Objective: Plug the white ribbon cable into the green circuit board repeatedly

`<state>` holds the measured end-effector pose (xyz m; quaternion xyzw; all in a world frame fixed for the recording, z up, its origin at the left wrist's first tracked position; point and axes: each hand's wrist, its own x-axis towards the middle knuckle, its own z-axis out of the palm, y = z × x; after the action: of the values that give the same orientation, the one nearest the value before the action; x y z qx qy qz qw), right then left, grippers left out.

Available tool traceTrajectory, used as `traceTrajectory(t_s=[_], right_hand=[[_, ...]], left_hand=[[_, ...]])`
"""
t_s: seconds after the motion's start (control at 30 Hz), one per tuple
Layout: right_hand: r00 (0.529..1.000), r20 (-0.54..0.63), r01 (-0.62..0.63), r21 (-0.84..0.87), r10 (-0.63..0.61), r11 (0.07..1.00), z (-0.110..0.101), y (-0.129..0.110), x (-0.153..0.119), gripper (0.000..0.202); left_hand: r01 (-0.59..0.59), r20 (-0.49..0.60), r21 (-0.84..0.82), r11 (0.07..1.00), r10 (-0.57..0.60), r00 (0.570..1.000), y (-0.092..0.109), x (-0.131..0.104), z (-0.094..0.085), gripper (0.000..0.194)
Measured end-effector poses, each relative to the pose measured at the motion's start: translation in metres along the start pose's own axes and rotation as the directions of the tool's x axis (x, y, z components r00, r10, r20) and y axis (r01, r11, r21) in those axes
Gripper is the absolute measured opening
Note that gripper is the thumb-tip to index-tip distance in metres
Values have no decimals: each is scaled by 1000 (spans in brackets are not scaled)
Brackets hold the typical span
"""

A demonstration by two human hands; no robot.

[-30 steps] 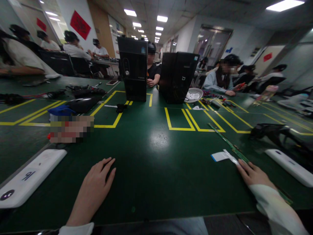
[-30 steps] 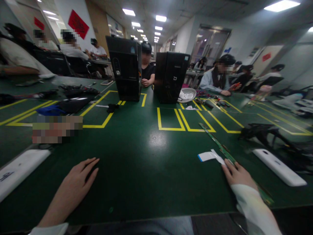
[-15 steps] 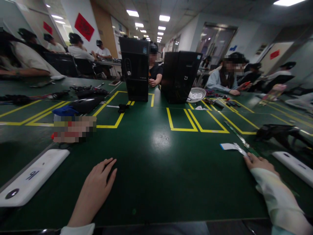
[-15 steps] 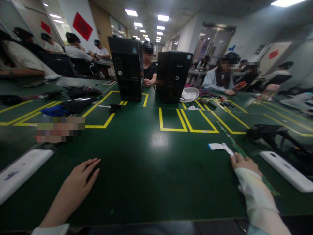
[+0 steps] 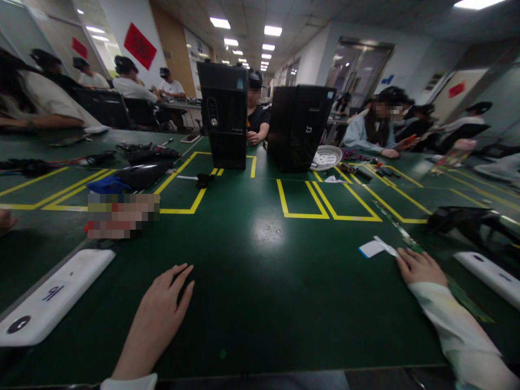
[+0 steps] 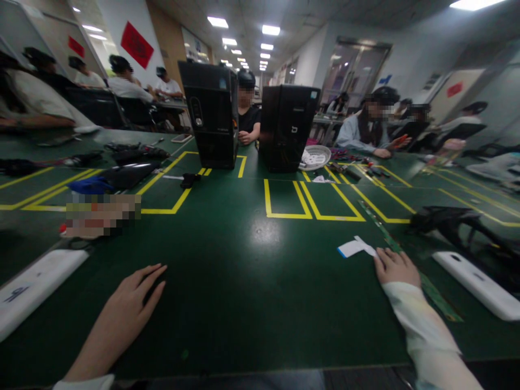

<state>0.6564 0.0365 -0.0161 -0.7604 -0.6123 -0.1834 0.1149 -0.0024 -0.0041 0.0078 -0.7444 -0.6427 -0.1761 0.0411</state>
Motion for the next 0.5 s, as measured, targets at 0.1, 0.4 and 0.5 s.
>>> traceTrajectory(t_s=[0.1, 0.4, 0.5], right_hand=[[997, 41, 60, 28, -62, 998, 4, -22, 9, 49], [873, -101, 481, 344, -478, 806, -7, -159, 29, 48], [786, -140, 601, 404, -602, 690, -19, -217, 31, 42]], left_hand=[[-2, -16, -17, 1000, 2, 1000, 1, 1, -1, 52], [9, -9, -40, 999, -10, 1000, 3, 1, -2, 52], [2, -20, -37, 999, -3, 1000, 3, 1, -1, 51]])
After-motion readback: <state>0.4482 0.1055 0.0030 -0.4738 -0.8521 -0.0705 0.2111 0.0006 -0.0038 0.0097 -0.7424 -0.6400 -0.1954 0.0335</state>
